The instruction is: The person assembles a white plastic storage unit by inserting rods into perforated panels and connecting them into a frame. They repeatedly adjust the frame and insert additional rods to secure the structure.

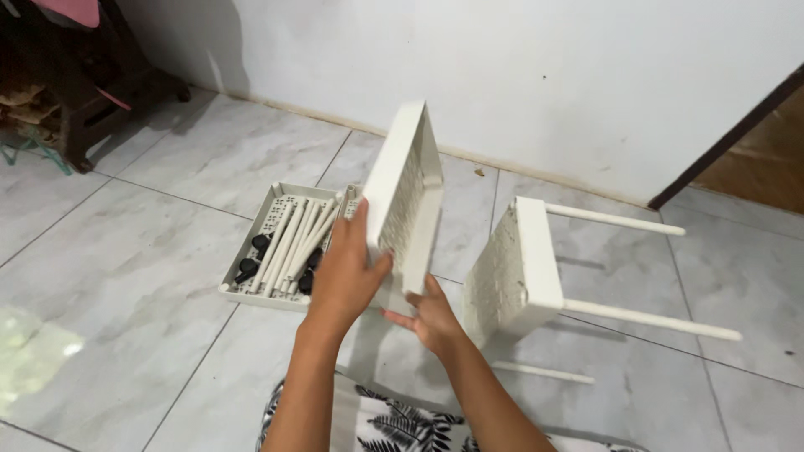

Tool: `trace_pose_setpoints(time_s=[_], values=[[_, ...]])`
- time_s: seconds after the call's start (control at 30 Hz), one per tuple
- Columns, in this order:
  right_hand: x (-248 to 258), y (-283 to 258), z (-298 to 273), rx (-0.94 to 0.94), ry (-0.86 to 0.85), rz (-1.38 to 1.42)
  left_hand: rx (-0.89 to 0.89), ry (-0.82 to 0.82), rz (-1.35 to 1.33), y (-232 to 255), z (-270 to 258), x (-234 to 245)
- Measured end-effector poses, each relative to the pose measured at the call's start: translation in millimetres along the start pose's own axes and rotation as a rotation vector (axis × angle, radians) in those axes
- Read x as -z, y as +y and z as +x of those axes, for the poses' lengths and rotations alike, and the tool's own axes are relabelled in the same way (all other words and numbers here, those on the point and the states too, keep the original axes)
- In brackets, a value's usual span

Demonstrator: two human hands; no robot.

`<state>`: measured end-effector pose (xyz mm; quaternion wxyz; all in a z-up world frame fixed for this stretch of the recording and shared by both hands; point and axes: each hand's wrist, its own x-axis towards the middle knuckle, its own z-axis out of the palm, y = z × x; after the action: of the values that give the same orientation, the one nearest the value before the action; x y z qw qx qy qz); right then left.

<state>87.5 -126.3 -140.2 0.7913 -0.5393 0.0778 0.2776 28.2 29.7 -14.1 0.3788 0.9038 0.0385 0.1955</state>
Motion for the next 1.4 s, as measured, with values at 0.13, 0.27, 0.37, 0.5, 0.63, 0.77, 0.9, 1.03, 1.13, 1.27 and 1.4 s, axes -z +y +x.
trace_pose_setpoints(time_s=[0.13, 0.27, 0.37, 0.5, 0.63, 0.77, 0.9, 1.03, 1.13, 1.27, 1.4], values=[[46, 19, 42, -0.041, 0.277, -0.031, 0.167, -0.167, -0.461, -72, 17, -63], [87, 17, 77, 0.036, 0.467, -0.216, 0.289, -0.307, -0.507, -148, 11, -143], [106, 14, 94, 0.099, 0.464, -0.236, 0.104, -0.402, 0.325, -181, -13, -190], [120, 20, 103, 0.055, 0.475, -0.258, 0.074, -0.578, 0.77, -190, -45, -223], [140, 31, 106, 0.012, 0.495, -0.316, 0.206, -0.776, 0.867, -182, -48, -224], [164, 36, 109, 0.035, 0.52, -0.335, 0.308, -0.879, 0.88, -177, -36, -207], [181, 43, 111, 0.027, 0.603, -0.409, 0.339, -0.867, 0.909, -177, -34, -196], [195, 58, 110, 0.035, 0.585, -0.42, 0.36, -0.848, 0.903, -179, -38, -190], [209, 78, 113, -0.009, 0.628, -0.45, 0.361, -0.944, 0.921, -185, -42, -186], [228, 112, 118, 0.281, 0.641, -0.869, 0.367, -0.77, 0.869, -199, -49, -188], [229, 129, 113, 0.412, 0.649, -1.109, 0.406, -0.586, 0.795, -208, -55, -195]])
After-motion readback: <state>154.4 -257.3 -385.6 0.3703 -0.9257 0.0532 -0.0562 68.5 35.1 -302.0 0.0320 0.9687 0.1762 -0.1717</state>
